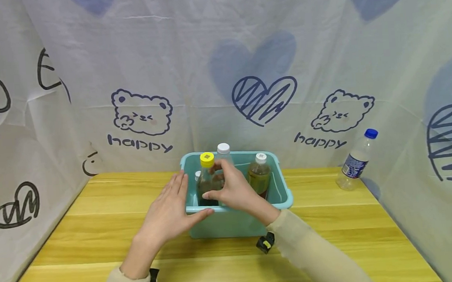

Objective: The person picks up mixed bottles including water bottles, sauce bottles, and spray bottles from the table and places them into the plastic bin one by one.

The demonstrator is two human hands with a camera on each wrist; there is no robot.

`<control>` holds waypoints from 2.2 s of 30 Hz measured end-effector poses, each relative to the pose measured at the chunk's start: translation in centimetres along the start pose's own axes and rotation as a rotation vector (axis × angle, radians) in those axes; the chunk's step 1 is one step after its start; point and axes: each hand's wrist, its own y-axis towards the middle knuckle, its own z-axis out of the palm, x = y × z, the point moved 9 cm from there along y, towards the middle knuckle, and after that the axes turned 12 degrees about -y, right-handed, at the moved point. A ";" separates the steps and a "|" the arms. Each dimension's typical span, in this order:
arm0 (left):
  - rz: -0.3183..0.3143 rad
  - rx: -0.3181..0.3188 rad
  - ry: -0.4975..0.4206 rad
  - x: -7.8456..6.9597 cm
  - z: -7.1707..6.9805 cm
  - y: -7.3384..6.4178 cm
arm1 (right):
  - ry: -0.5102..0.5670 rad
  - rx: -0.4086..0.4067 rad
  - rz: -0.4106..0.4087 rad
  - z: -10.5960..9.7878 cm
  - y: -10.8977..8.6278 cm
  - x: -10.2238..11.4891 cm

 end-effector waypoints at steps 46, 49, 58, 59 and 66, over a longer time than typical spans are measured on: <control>-0.002 -0.005 0.008 0.1 0.2 -0.1 | 0.048 -0.104 -0.039 -3.4 -3.4 -1.3; -0.004 -0.009 0.006 0.2 0.1 -0.1 | 0.011 -0.163 -0.084 -4.0 -4.0 -1.1; -0.010 -0.006 -0.003 0.4 0.3 0.0 | -0.099 -0.391 -0.197 -6.4 -6.1 -1.4; -0.012 -0.006 -0.004 0.4 0.3 0.0 | -0.104 -0.408 -0.196 -6.6 -6.3 -1.6; -0.022 -0.005 -0.005 0.3 0.3 0.0 | -0.081 -0.485 -0.161 -8.2 -7.5 -3.0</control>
